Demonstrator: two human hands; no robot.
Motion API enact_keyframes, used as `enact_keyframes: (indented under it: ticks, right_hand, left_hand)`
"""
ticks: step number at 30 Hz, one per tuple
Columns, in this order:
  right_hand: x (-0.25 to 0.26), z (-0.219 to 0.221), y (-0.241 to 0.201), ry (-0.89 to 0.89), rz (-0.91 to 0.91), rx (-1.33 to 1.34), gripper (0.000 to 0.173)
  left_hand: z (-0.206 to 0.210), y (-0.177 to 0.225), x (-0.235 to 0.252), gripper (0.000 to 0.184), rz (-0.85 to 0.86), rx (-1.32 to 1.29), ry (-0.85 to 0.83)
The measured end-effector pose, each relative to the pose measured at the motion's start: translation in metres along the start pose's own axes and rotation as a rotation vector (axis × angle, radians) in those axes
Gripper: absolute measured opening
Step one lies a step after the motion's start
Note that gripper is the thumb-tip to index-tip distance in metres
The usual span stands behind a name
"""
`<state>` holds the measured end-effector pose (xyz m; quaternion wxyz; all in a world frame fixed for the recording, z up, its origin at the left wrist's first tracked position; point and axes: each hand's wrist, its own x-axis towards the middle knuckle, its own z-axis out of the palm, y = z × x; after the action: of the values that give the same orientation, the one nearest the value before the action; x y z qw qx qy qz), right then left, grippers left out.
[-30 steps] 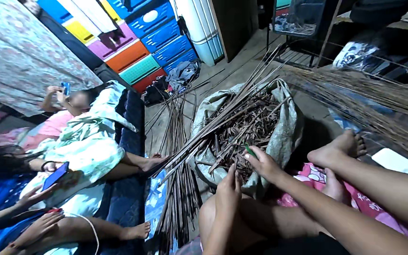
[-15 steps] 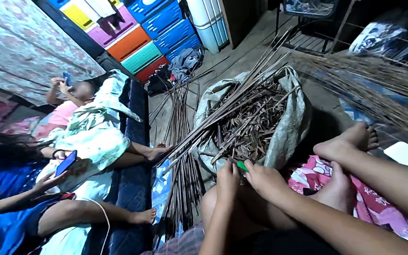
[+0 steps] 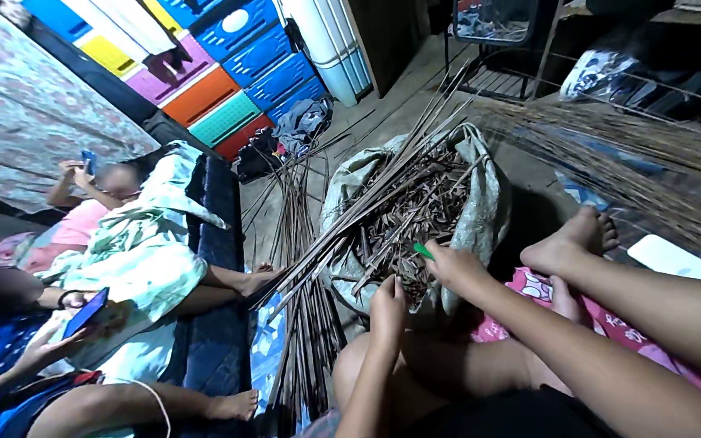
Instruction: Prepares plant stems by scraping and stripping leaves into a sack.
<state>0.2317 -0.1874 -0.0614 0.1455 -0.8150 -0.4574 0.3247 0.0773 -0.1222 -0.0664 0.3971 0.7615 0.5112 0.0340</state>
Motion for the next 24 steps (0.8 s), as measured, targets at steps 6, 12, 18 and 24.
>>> enact_keyframes:
  ticks: [6, 12, 18, 24]
  right_hand:
    - [-0.012, 0.015, 0.003, -0.078, -0.143, -0.042, 0.035]
    - [0.022, 0.018, 0.005, 0.013, -0.093, -0.147, 0.034]
    - [0.040, 0.008, -0.002, 0.008, -0.031, -0.041, 0.037]
    - [0.036, 0.036, 0.008, 0.011, -0.168, 0.530, 0.036]
  left_hand:
    - [-0.006, 0.011, 0.018, 0.035, -0.017, -0.224, -0.046]
    - [-0.006, 0.006, 0.027, 0.034, -0.033, -0.463, -0.092]
    - [0.000, 0.001, 0.032, 0.034, -0.093, -0.620, -0.140]
    - [-0.001, -0.001, 0.032, 0.029, -0.065, -0.677, -0.175]
